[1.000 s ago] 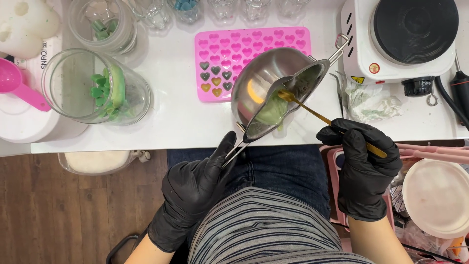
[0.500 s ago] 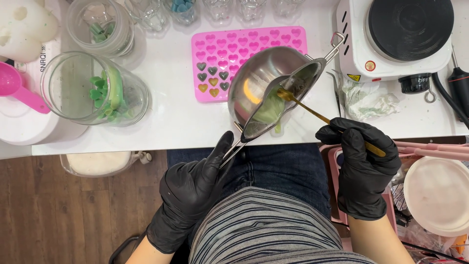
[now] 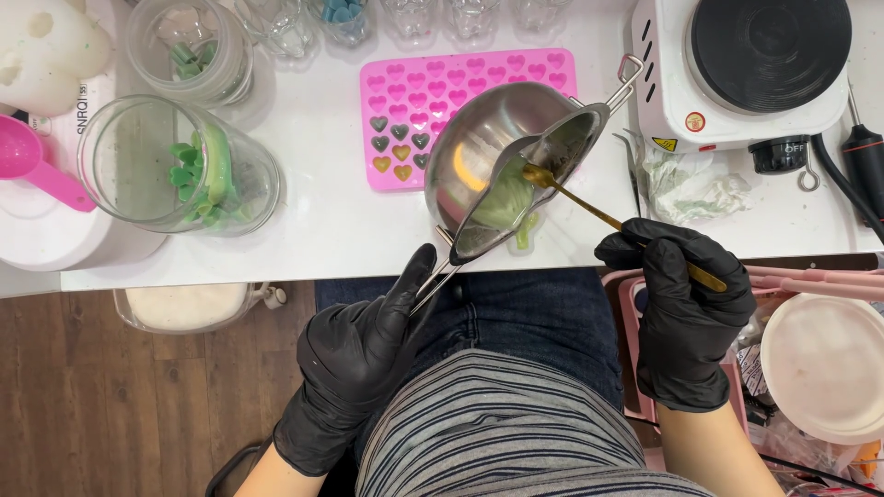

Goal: Pouring melted green wax into small heart-shaped silicone molds.

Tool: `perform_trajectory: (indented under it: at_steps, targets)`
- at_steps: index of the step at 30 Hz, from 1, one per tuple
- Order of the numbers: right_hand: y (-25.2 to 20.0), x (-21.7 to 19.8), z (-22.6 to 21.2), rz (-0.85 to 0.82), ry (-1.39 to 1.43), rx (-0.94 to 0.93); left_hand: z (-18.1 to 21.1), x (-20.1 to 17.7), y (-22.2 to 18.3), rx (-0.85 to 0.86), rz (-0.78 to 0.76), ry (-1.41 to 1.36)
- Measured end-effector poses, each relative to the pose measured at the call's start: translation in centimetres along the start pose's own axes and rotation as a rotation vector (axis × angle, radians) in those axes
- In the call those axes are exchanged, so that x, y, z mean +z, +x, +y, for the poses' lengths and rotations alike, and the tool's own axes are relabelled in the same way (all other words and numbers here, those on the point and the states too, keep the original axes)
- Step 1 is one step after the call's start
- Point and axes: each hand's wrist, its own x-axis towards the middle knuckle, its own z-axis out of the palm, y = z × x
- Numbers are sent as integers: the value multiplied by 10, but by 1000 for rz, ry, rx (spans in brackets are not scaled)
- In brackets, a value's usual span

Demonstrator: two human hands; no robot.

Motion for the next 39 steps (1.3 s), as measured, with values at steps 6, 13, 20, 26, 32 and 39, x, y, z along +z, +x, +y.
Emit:
perform_trajectory:
  at_steps: [6,13,20,26,32,39]
  targets:
    - [1,1,-1,-4,-7,11,0,1,-1,-11,-19,-23]
    - [0,-1,1,-9,8,-17,-2,4,-5,11,63,-88]
    - [0,-3,-1,2,-1,-15,3,-7,6,-121,-10,-130]
    - [-1,-2,-4,14,22,-28,4,-8,6,-134,-31,-155]
    - [0,5,-10,18,17,-34,7,-11,9,-129,-35,-162]
    - [3,17,-14,10,7,13,6,-12,9,-116,-39,-159]
